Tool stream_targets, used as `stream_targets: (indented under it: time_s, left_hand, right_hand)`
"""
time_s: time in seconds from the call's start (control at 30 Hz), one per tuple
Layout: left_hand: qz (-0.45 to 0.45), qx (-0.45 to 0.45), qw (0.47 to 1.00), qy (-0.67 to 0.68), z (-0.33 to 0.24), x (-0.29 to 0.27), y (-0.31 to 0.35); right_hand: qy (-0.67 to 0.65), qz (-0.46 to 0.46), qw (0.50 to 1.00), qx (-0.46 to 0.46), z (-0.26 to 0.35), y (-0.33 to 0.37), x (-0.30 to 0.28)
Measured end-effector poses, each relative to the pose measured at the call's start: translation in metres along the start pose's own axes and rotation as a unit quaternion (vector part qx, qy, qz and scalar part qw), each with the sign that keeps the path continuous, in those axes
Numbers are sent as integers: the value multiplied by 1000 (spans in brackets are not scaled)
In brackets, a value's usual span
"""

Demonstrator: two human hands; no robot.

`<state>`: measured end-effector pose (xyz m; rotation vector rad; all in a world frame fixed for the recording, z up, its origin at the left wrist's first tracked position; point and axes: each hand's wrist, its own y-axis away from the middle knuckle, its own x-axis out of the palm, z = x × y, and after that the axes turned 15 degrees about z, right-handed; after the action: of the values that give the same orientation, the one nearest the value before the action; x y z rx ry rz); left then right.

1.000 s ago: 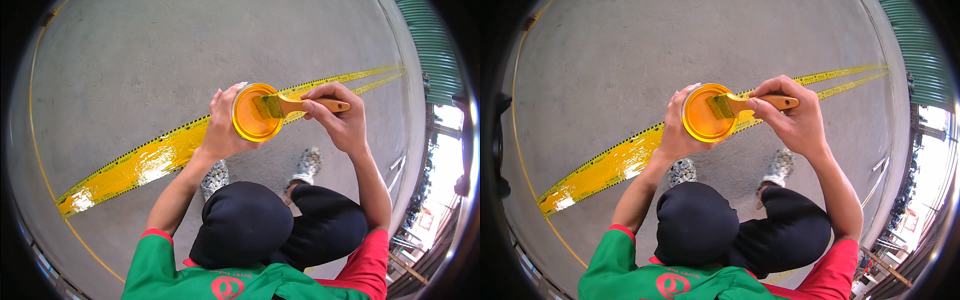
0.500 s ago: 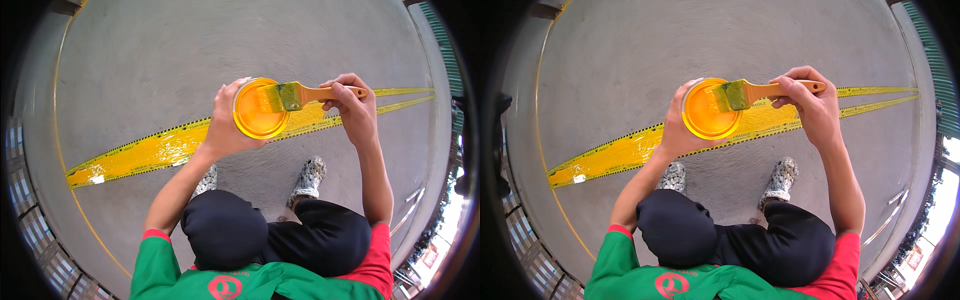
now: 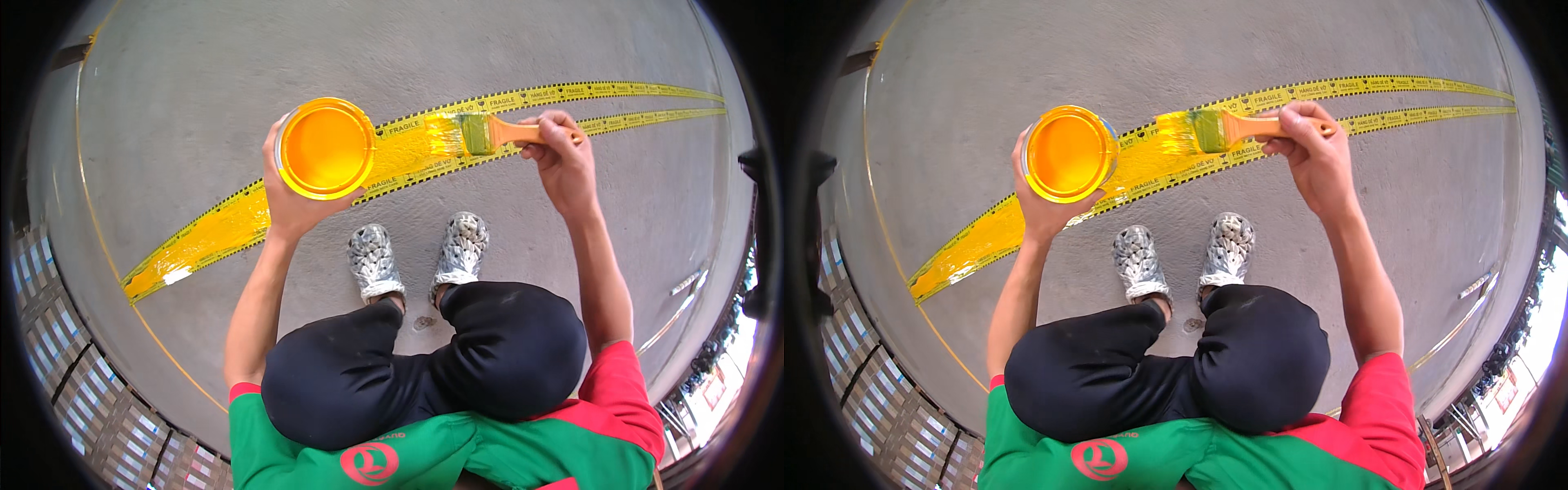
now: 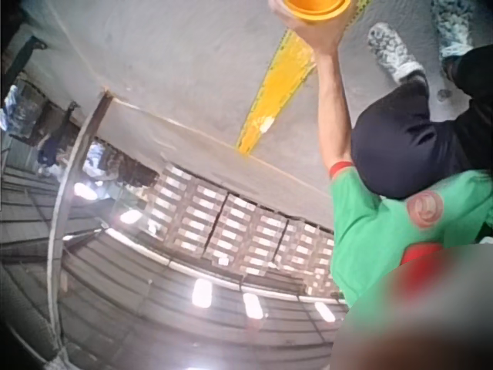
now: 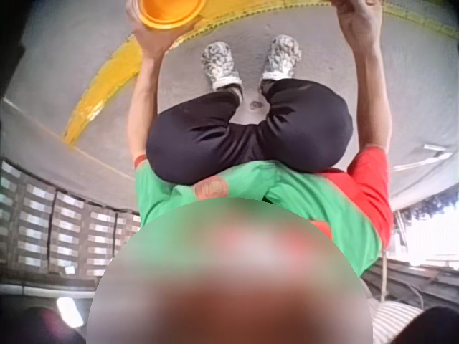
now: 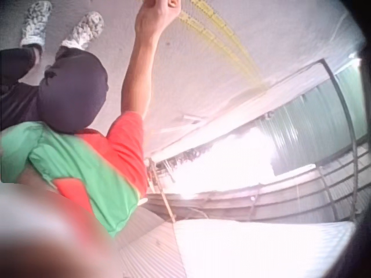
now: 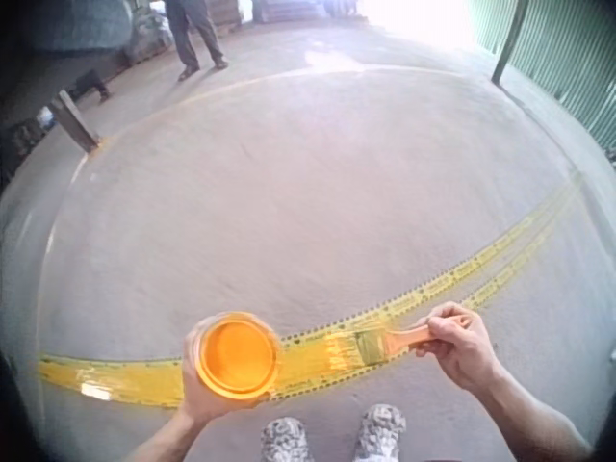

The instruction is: The person paints yellow lines on a concrete floor using a paintbrush and a can of yellow paint. They repeatedly dip the brush into the paint and apply it along pre-marked tape lines, creating continuous yellow markings.

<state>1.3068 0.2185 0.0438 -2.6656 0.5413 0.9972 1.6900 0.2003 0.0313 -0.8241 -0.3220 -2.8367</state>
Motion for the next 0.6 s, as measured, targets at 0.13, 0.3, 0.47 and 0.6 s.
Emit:
stream_targets:
  time_s: [0.13,0.3,0.47,0.6]
  left_hand:
    - [-31,6,999,16,26,14,6]
    - [-44,-18,999,13,38,24,14]
    - [-55,-10,998,24,29,26,15]
    - [-74,-42,996,10,21,25,22]
  right_hand:
    - [67,-91,989,95,-88,-4,-20]
    - [167,-61,976,125,-158,-22,-17]
    - [550,-142,822,30,-105,-10,-56]
    - [726,-93,675,-88,-108,-19,-40]
